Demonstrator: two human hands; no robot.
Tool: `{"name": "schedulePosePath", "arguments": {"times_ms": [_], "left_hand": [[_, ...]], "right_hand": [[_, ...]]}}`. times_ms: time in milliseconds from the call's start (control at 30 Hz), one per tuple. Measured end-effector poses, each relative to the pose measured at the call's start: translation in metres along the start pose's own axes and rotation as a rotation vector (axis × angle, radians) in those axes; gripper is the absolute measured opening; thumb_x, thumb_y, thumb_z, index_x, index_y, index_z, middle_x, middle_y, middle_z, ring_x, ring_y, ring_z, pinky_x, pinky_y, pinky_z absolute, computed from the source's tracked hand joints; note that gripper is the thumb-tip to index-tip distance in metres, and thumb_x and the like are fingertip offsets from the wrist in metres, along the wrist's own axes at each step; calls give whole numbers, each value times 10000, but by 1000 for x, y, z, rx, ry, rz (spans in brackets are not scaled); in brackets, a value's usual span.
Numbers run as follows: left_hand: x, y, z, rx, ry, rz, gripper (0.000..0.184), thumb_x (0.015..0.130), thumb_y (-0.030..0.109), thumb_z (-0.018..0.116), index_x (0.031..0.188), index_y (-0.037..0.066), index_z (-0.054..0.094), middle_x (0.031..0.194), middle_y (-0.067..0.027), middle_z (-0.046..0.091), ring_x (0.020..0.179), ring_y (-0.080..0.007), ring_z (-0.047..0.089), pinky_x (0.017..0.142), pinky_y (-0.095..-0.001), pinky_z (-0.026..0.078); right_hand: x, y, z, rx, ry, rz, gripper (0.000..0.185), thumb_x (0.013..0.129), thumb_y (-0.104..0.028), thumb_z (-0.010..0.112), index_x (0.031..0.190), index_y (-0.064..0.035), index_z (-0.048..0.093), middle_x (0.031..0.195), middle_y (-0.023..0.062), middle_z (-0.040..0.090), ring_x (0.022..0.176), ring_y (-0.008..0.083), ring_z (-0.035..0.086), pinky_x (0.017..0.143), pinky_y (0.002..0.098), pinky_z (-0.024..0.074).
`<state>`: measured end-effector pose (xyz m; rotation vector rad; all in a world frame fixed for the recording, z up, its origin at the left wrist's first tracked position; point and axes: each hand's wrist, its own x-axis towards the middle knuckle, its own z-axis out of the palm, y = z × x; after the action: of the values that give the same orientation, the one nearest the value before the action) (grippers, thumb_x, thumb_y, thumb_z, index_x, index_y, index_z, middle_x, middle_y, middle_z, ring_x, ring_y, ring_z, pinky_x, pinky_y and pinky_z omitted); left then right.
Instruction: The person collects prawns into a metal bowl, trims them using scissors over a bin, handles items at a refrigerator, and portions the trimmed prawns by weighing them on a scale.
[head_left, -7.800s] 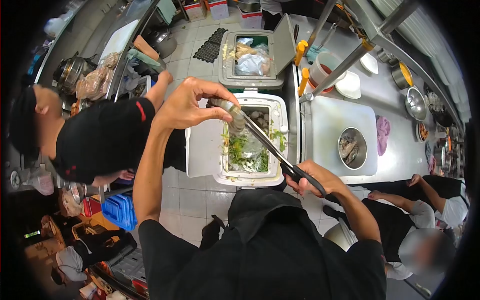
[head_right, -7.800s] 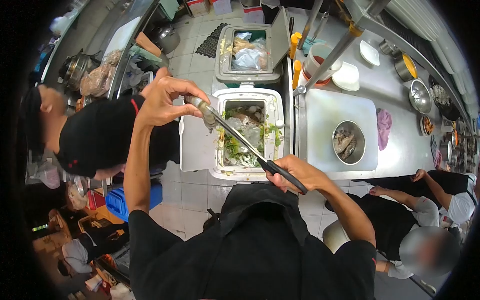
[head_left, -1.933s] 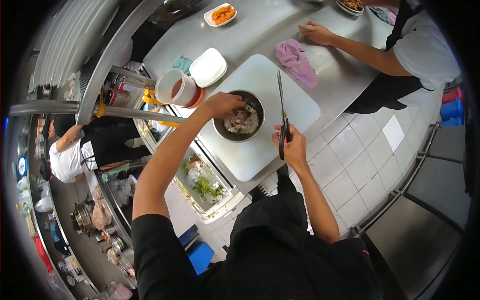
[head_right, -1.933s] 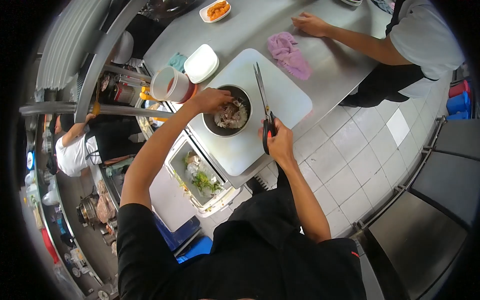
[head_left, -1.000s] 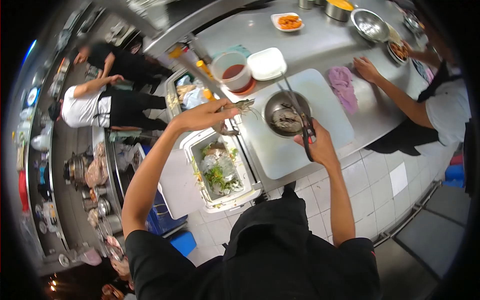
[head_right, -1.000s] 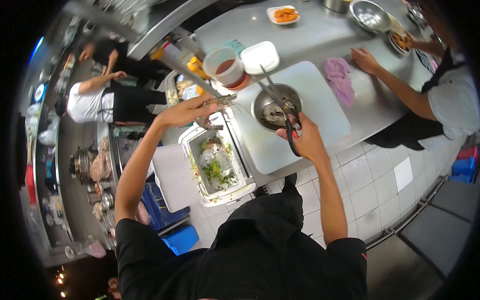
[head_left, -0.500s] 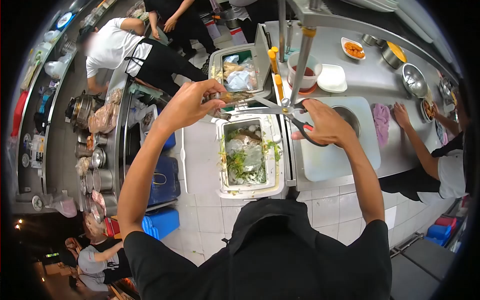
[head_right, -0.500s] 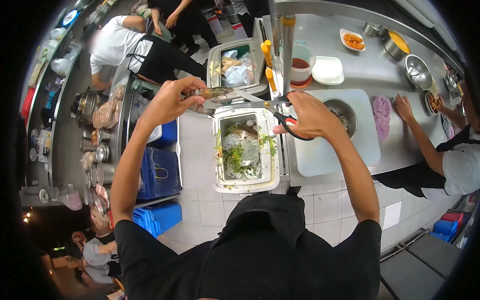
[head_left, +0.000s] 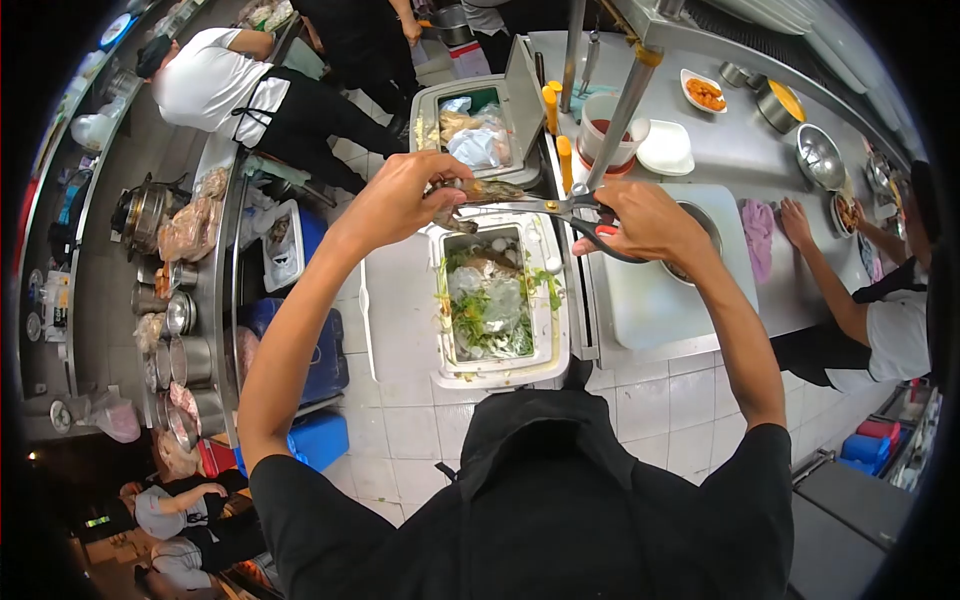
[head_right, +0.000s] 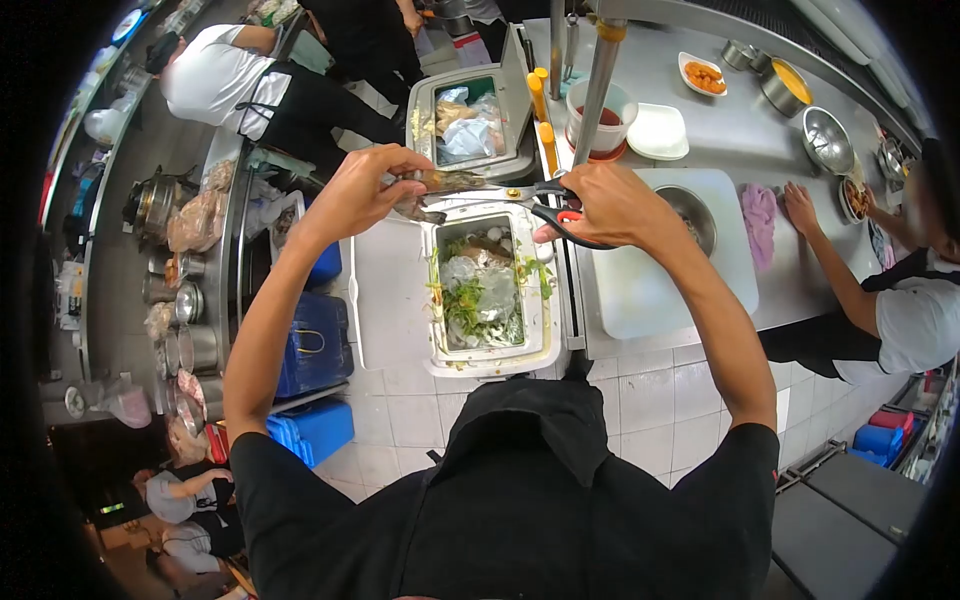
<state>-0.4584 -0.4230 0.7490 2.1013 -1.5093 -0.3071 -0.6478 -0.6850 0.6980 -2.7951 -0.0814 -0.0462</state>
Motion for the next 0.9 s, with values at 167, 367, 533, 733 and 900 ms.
{"name": "schedulePosePath", "arguments": {"times_ms": [167, 367, 533, 733, 900], "left_hand": [[5, -10, 15, -32, -62, -40, 225, 857, 94, 702, 1063, 6, 677, 925, -169, 697, 852, -283, 675, 779, -364, 522], [1, -31, 35, -136, 6, -32, 243, 868, 90, 700, 1087, -3, 649, 941, -155, 700, 871, -266, 689, 755, -360, 538], [-15, -31, 53, -416, 145, -180, 284, 873, 87, 706, 1125, 25, 592, 1006, -107, 693, 904, -194, 692, 760, -340, 562], [-17, -17, 65, -388, 369, -64, 309, 839, 36, 734, 1086, 40, 549, 952, -50, 674, 902, -139, 680, 649, -262, 535], [-28, -23, 59, -373, 428, -122, 305, 844, 40, 734, 1074, 48, 535, 957, -37, 675, 895, -132, 671, 637, -248, 534]], "right_hand": [[-1, 10, 5, -83, -94, 3, 553, 722, -490, 761, 700, 36, 592, 723, 200, 611, 704, 377, 616, 645, 459, 473], [-30, 35, 9, -68, -16, 23, 536, 717, -443, 775, 944, 17, 618, 930, 195, 636, 879, 367, 614, 768, 437, 479], [-47, 32, -8, 40, 57, 179, 714, 709, -559, 779, 1070, 11, 545, 1007, 176, 573, 993, 361, 555, 863, 420, 444], [-31, 12, -24, 107, -10, 92, 849, 689, -671, 738, 1133, 25, 537, 1113, 199, 560, 1084, 376, 536, 940, 428, 431], [-28, 18, -32, 27, 196, 84, 846, 660, -614, 785, 1141, 28, 517, 1100, 185, 544, 1071, 361, 532, 942, 422, 418]]}}
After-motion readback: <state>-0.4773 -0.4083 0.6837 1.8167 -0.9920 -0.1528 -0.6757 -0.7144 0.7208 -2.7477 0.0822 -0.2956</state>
